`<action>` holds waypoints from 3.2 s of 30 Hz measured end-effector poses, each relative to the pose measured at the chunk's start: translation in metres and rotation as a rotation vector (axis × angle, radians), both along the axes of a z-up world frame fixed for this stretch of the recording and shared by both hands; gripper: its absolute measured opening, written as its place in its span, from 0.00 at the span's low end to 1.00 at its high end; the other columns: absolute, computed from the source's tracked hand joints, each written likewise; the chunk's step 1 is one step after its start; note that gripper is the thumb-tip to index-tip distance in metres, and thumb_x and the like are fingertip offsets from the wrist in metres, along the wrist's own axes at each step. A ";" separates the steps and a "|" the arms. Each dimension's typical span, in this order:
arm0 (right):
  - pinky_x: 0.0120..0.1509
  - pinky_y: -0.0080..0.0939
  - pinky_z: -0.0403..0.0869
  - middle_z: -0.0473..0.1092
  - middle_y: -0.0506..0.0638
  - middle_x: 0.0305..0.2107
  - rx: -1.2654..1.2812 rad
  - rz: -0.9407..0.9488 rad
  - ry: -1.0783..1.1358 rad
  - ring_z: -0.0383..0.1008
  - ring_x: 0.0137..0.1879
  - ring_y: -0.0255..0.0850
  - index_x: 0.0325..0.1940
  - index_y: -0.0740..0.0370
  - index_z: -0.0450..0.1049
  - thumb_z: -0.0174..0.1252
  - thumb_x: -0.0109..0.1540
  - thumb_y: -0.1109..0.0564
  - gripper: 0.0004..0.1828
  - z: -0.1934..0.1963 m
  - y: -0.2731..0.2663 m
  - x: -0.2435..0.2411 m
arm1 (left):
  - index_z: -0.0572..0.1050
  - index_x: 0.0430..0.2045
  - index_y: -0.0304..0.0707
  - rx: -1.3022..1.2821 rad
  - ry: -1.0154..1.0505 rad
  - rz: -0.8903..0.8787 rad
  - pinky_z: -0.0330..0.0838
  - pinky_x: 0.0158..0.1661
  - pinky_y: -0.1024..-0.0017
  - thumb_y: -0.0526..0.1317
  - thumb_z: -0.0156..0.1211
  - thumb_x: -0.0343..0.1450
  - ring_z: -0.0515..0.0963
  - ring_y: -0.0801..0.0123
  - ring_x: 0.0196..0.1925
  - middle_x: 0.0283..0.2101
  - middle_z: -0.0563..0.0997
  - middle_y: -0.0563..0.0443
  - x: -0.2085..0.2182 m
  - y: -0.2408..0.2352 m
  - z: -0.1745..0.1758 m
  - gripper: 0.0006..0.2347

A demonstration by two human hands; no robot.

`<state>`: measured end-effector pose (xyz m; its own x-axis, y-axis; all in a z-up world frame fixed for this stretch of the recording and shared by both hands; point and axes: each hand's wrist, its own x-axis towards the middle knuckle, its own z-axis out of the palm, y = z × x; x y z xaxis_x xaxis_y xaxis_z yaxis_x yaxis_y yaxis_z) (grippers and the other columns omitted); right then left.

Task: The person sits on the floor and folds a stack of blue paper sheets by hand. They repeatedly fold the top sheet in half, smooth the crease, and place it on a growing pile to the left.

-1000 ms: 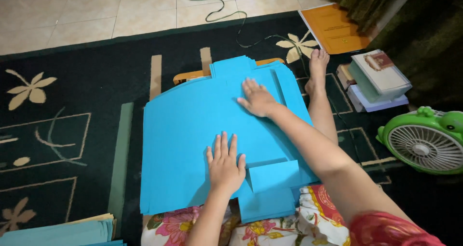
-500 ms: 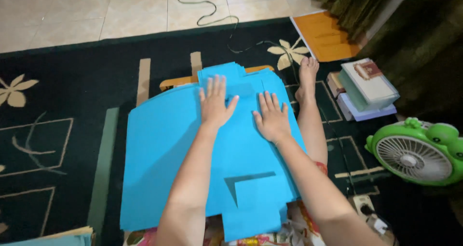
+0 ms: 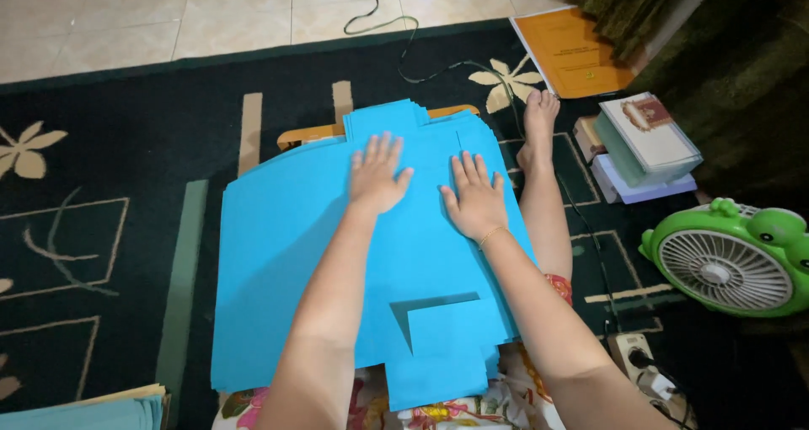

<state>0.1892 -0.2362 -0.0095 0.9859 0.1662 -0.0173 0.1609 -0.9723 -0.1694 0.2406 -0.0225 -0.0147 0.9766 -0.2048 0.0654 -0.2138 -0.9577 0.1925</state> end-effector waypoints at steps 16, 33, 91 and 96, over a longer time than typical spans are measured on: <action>0.77 0.70 0.43 0.38 0.52 0.79 0.187 0.061 -0.002 0.33 0.83 0.52 0.82 0.54 0.43 0.28 0.70 0.33 0.40 0.001 -0.005 0.002 | 0.49 0.74 0.40 -0.102 -0.078 0.317 0.34 0.71 0.50 0.54 0.28 0.78 0.41 0.52 0.80 0.78 0.48 0.47 -0.323 0.017 -0.002 0.28; 0.80 0.67 0.40 0.41 0.55 0.78 0.177 0.152 -0.062 0.35 0.83 0.52 0.81 0.56 0.46 0.29 0.69 0.32 0.41 -0.010 0.009 -0.015 | 0.69 0.66 0.41 -0.753 0.148 1.317 0.63 0.60 0.54 0.52 0.52 0.75 0.73 0.50 0.62 0.60 0.75 0.40 -0.418 0.164 0.092 0.25; 0.79 0.65 0.44 0.45 0.55 0.78 -0.038 0.027 -0.005 0.41 0.83 0.52 0.81 0.56 0.48 0.35 0.72 0.36 0.37 0.021 -0.017 -0.141 | 0.54 0.74 0.44 -0.183 0.062 0.358 0.33 0.72 0.44 0.62 0.39 0.75 0.40 0.41 0.80 0.79 0.48 0.41 -0.094 -0.003 0.014 0.34; 0.79 0.60 0.41 0.46 0.55 0.77 0.101 0.172 -0.093 0.39 0.82 0.51 0.81 0.57 0.46 0.30 0.72 0.40 0.35 0.002 -0.007 -0.215 | 0.45 0.75 0.42 -0.055 0.060 0.346 0.33 0.71 0.43 0.66 0.31 0.74 0.34 0.39 0.79 0.79 0.41 0.42 -0.082 -0.002 -0.009 0.37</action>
